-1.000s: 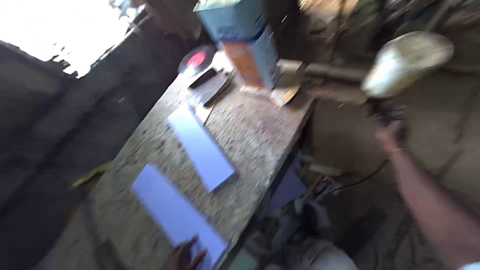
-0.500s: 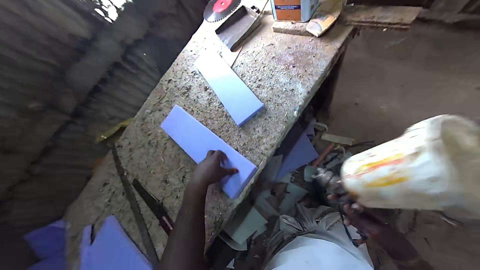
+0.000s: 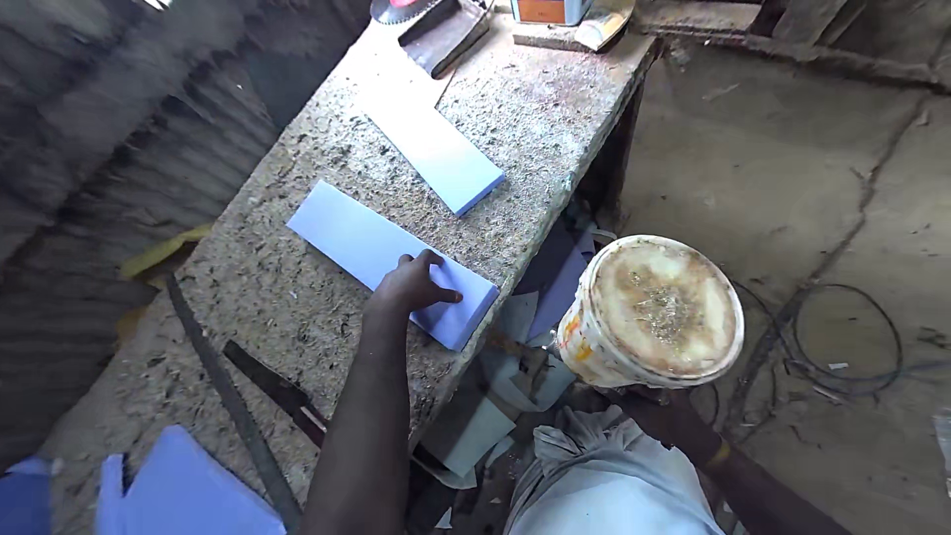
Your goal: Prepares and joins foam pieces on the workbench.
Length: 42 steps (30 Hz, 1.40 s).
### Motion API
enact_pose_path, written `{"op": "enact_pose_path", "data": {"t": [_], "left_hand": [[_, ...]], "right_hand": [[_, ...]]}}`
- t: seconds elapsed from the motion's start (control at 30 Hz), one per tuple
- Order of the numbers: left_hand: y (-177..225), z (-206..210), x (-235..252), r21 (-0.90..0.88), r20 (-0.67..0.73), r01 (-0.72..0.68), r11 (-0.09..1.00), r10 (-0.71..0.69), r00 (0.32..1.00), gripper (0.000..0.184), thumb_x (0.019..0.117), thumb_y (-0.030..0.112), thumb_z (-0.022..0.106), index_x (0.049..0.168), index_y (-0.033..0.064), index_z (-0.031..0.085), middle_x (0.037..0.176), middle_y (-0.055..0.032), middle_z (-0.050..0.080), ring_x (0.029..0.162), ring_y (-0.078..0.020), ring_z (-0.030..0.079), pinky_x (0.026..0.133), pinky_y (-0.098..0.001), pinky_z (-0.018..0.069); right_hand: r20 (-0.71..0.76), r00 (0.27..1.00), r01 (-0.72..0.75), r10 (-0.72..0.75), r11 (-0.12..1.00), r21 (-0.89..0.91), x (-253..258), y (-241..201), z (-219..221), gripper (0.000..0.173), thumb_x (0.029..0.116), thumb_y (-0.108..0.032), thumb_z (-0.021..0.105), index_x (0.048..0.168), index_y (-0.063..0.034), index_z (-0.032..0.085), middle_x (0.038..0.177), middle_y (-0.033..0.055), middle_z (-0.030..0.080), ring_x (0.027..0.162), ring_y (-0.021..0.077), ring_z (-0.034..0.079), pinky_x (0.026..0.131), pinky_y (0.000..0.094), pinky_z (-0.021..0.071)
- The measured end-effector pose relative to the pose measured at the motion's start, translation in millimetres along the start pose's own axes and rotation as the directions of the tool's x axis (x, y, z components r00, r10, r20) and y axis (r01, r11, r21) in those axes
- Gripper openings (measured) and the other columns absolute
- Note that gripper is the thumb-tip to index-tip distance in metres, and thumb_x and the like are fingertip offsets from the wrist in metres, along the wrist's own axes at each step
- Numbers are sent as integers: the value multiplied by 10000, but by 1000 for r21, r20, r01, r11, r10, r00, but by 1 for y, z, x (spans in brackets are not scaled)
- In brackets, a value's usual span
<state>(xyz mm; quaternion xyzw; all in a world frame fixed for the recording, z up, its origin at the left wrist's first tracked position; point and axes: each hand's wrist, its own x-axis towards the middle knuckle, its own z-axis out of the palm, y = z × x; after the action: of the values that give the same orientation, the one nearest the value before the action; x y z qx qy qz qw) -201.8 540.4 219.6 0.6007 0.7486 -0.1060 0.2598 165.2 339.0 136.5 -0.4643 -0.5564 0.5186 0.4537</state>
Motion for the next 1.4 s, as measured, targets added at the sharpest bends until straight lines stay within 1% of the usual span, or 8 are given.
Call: {"op": "enact_pose_path", "data": {"t": [0.13,0.6,0.83,0.97,1.1,1.27,1.3,1.4], "left_hand": [[-2,1,4,6,3,0,1000,0,1000,861,714,460,927,1436,204,534,1431,-311,480,1159,-510,587,913,-712,482],[-1,1,4,-5,0,1,1000,-1,1000,860,732,437,922,1451,201,514,1450,-325,448,1167,-520,576,909,-718,477],[1,1,-2,-29,-27,8,1000,-8,1000,864,715,428,935,1438,184,531,1457,-331,445,1161,-532,583,913,-717,487],[3,0,-1,-29,-13,30,999,-30,999,869,722,435,929,1450,193,521,1480,-318,430,1171,-508,588,926,-699,490],[1,2,-1,-19,-17,25,1000,-25,1000,862,719,450,927,1442,202,530,1472,-307,445,1154,-493,601,916,-687,502],[0,4,-1,-40,-26,28,999,-29,999,860,712,432,936,1436,202,532,1480,-302,437,1172,-504,590,920,-683,504],[0,4,0,-40,-25,28,999,-29,999,859,715,435,933,1438,203,531,1481,-301,438,1175,-503,590,924,-682,503],[-2,6,1,-37,-29,28,999,-29,999,862,711,438,934,1436,203,533,1469,-302,448,1166,-486,602,920,-678,510]], "right_hand": [[-86,994,69,-69,998,-1,-1,1,7,192,847,-124,782,1024,-111,709,845,-57,723,684,27,676,644,223,609],[-48,996,79,-77,996,41,-2,-2,3,125,881,-126,765,1001,-129,732,807,-60,719,633,21,656,591,200,587],[63,998,20,-24,998,57,-13,0,9,133,886,-227,784,964,-129,740,847,-81,731,745,-9,681,707,216,603],[116,992,-47,37,996,82,-11,-23,9,184,871,-196,807,967,-56,734,871,-40,737,802,16,693,769,231,603],[154,987,33,-44,996,79,-12,-20,7,241,909,-284,771,985,-58,735,896,-53,735,857,-17,682,812,210,588],[74,995,65,-61,996,-65,-12,-14,6,232,901,-287,766,1002,-79,747,919,-42,740,885,-19,679,845,212,573],[38,999,24,-21,996,-84,-10,-17,6,240,869,-260,774,976,-47,748,883,-9,730,840,13,665,817,241,551],[2,1000,29,-29,999,-33,-4,-10,3,215,879,-271,784,992,-99,723,867,-50,728,804,26,692,759,256,603]]}}
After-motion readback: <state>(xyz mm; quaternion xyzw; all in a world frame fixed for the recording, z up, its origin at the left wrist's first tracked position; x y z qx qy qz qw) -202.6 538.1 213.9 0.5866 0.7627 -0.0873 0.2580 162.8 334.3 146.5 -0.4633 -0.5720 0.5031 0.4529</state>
